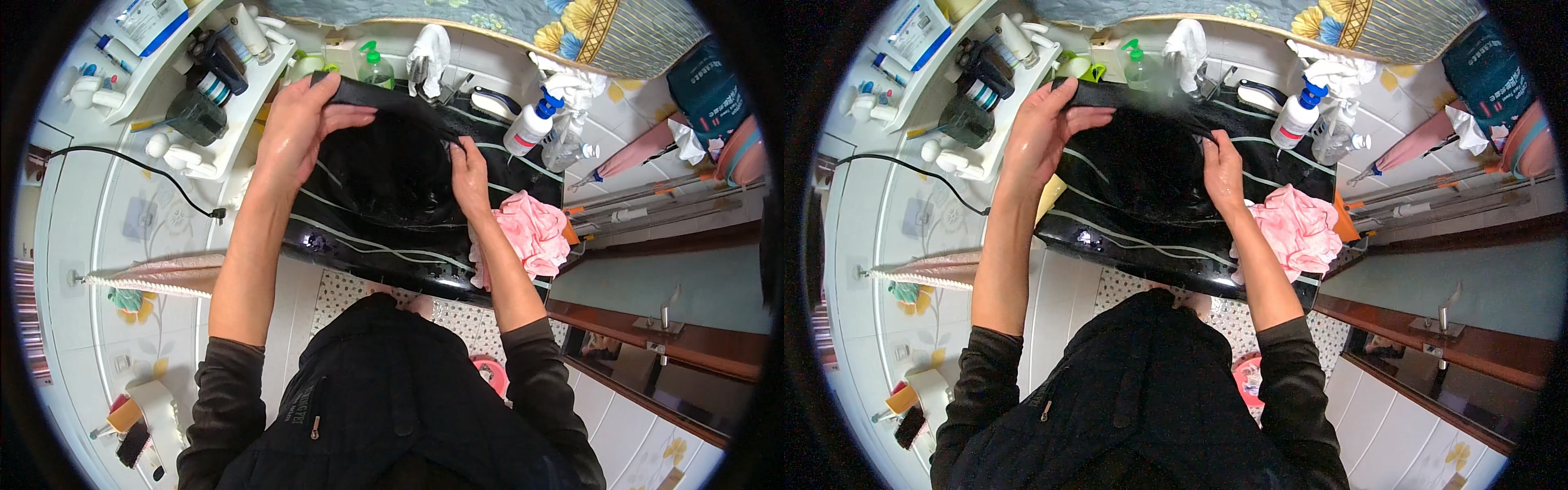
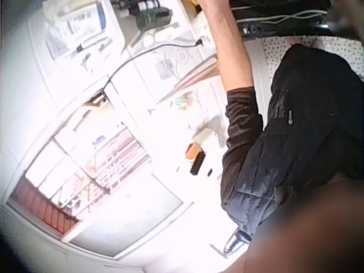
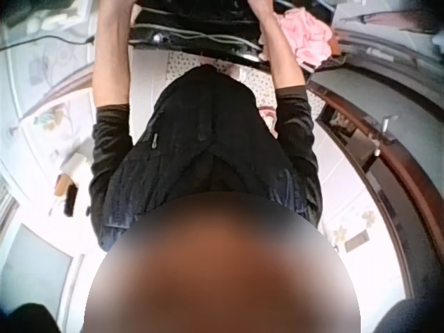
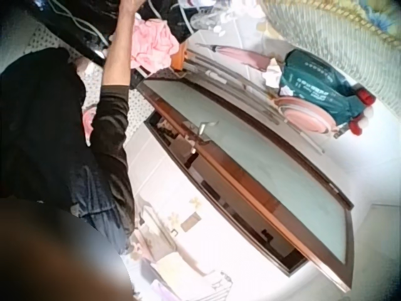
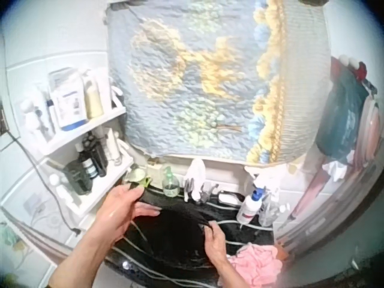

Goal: The person hand washes a black garment and a pink garment in a sink. They rinse the black item, wring it out, and place it aside. Then they add liquid detergent to the sink and scrub the pink garment in the soapy water.

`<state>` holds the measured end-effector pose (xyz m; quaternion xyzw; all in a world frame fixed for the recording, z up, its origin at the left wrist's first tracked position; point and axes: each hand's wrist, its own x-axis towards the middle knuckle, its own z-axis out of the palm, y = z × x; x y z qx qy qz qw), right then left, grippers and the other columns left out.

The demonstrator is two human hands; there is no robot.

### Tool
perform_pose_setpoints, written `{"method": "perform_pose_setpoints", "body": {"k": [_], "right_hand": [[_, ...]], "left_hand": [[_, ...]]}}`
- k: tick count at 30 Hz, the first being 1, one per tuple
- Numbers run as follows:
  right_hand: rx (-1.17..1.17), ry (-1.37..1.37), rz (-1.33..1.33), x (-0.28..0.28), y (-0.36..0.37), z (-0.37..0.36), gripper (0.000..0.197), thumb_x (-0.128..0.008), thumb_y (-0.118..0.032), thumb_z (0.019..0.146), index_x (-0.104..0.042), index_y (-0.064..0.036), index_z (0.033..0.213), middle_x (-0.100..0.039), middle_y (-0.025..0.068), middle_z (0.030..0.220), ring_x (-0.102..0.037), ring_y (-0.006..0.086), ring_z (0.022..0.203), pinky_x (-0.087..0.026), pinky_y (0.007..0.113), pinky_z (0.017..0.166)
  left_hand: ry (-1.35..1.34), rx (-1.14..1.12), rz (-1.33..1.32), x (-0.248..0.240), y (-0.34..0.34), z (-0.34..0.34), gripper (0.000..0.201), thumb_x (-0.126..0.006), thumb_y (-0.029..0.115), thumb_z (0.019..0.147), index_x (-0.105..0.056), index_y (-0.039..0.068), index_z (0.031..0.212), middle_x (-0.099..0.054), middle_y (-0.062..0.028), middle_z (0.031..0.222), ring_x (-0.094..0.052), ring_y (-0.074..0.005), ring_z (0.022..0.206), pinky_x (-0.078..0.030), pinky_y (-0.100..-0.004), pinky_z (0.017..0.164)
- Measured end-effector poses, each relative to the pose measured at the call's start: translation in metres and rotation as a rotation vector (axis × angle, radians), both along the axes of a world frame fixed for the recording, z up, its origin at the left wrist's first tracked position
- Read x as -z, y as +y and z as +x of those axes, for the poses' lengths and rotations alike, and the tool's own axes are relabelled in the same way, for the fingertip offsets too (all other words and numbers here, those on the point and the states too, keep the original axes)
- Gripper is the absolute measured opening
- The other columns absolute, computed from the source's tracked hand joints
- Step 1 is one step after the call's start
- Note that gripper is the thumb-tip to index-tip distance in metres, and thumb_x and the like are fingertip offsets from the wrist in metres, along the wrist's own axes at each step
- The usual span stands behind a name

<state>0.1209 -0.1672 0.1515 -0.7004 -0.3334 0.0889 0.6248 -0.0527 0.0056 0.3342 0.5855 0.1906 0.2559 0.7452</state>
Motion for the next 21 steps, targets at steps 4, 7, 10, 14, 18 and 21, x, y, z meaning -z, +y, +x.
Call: {"method": "perform_pose_setpoints", "body": {"k": [4, 7, 10, 14, 18, 21], "right_hand": [[-0.247, 0.246, -0.106, -0.003, -0.019, 0.017, 0.023, -0.062, -0.020, 0.097, -0.061, 0.0014, 0.105, -0.064, 0.0079, 0.085, -0.054, 0.0136, 0.081, -0.047, 0.030, 0.076], [-0.286, -0.066, -0.268, -0.014, -0.028, 0.004, 0.054, -0.080, -0.036, 0.081, -0.062, -0.0017, 0.118, -0.071, 0.0172, 0.093, -0.068, 0.0266, 0.090, -0.051, 0.035, 0.086], [-0.265, -0.353, -0.861, -0.050, -0.027, -0.019, 0.075, -0.083, -0.029, 0.074, -0.049, -0.0066, 0.138, -0.065, 0.0226, 0.101, -0.063, 0.0402, 0.096, -0.050, 0.046, 0.084], [-0.049, -0.747, -0.652, -0.014, -0.040, -0.011, 0.065, -0.074, -0.013, 0.078, -0.049, -0.0097, 0.138, -0.059, 0.0169, 0.108, -0.058, 0.0367, 0.103, -0.049, 0.046, 0.085], [-0.191, -0.517, -0.705, 0.012, -0.055, 0.003, 0.048, -0.064, -0.004, 0.085, -0.054, -0.0069, 0.132, -0.058, 0.0148, 0.119, -0.056, 0.0373, 0.111, -0.049, 0.046, 0.089], [-0.353, -0.167, -0.744, 0.029, -0.058, 0.024, 0.048, -0.066, -0.010, 0.088, -0.052, -0.0037, 0.133, -0.055, 0.0185, 0.131, -0.052, 0.0395, 0.122, -0.047, 0.044, 0.098]], "left_hand": [[0.196, -0.175, 0.091, 0.023, 0.015, -0.010, 0.030, -0.056, 0.021, 0.100, -0.062, -0.007, 0.107, -0.071, -0.0165, 0.097, -0.072, -0.0242, 0.077, -0.060, -0.0327, 0.067], [0.252, -0.289, 0.056, 0.046, 0.027, -0.016, 0.028, -0.057, 0.020, 0.099, -0.062, -0.006, 0.109, -0.070, -0.0136, 0.093, -0.070, -0.0226, 0.070, -0.059, -0.0328, 0.064], [0.169, -0.284, 0.009, 0.050, 0.026, -0.024, 0.029, -0.056, 0.019, 0.099, -0.060, -0.007, 0.112, -0.069, -0.0136, 0.094, -0.070, -0.0235, 0.071, -0.059, -0.0336, 0.065], [0.089, -0.313, -0.007, 0.039, 0.017, -0.014, 0.031, -0.054, 0.019, 0.101, -0.056, -0.008, 0.116, -0.068, -0.0155, 0.094, -0.070, -0.0253, 0.070, -0.060, -0.0342, 0.063], [0.012, -0.338, 0.052, 0.019, 0.029, -0.025, 0.027, -0.052, 0.016, 0.102, -0.057, -0.009, 0.112, -0.068, -0.0174, 0.092, -0.071, -0.0268, 0.069, -0.062, -0.0329, 0.062], [0.012, -0.281, -0.002, 0.012, 0.029, -0.027, 0.026, -0.054, 0.017, 0.101, -0.057, -0.008, 0.109, -0.068, -0.0174, 0.094, -0.072, -0.0275, 0.071, -0.062, -0.0348, 0.065]]}}
